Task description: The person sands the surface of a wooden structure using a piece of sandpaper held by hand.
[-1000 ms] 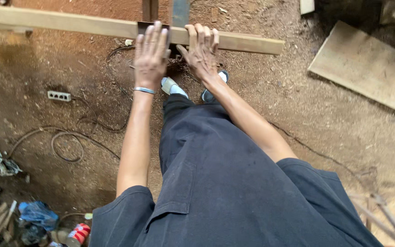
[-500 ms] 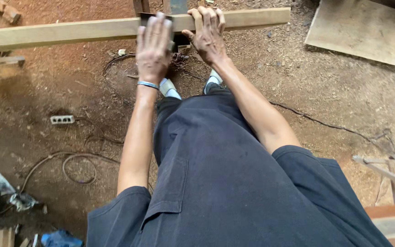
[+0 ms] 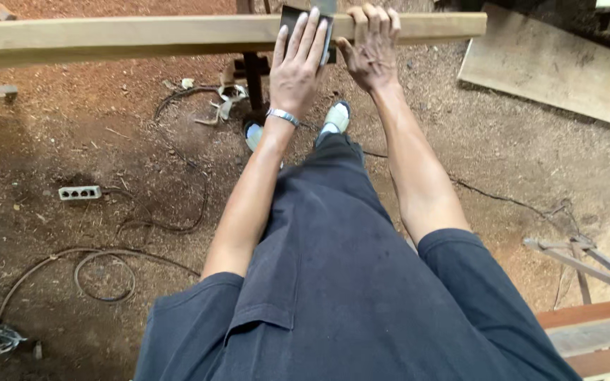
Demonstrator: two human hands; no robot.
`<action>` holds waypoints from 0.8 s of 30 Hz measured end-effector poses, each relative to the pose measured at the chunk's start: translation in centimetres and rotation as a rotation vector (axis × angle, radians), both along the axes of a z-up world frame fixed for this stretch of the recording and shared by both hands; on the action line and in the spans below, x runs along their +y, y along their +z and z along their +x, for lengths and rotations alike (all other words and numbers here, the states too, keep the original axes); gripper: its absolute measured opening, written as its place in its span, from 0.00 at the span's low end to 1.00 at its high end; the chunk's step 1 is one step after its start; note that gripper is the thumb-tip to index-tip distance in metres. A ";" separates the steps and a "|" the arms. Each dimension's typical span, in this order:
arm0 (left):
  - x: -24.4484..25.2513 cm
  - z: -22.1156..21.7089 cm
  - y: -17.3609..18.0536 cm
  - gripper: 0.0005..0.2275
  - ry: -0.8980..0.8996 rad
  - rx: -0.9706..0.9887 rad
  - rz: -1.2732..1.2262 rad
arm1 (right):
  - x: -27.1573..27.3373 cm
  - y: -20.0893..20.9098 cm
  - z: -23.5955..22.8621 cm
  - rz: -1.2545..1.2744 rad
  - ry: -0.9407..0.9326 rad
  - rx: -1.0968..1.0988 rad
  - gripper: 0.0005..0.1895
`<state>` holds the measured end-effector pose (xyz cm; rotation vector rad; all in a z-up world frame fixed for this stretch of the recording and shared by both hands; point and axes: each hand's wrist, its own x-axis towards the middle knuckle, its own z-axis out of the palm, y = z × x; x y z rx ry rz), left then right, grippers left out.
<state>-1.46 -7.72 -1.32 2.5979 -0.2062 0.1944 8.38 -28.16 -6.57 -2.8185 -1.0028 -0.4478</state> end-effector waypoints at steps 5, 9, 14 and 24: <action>9.2 -1.0 -2.4 0.23 0.182 -0.136 0.345 | 0.0 -0.4 -0.2 -0.043 0.006 -0.017 0.25; 9.9 -0.6 -2.6 0.22 0.379 -0.230 0.148 | 0.3 1.4 -1.2 -0.043 -0.001 0.037 0.23; 2.1 0.8 -0.8 0.24 -0.065 -0.252 0.083 | 1.0 2.9 -0.9 -0.087 0.004 0.178 0.25; 13.9 0.2 -1.9 0.17 0.426 -0.348 0.192 | 1.6 2.3 -1.3 -0.027 -0.142 0.396 0.20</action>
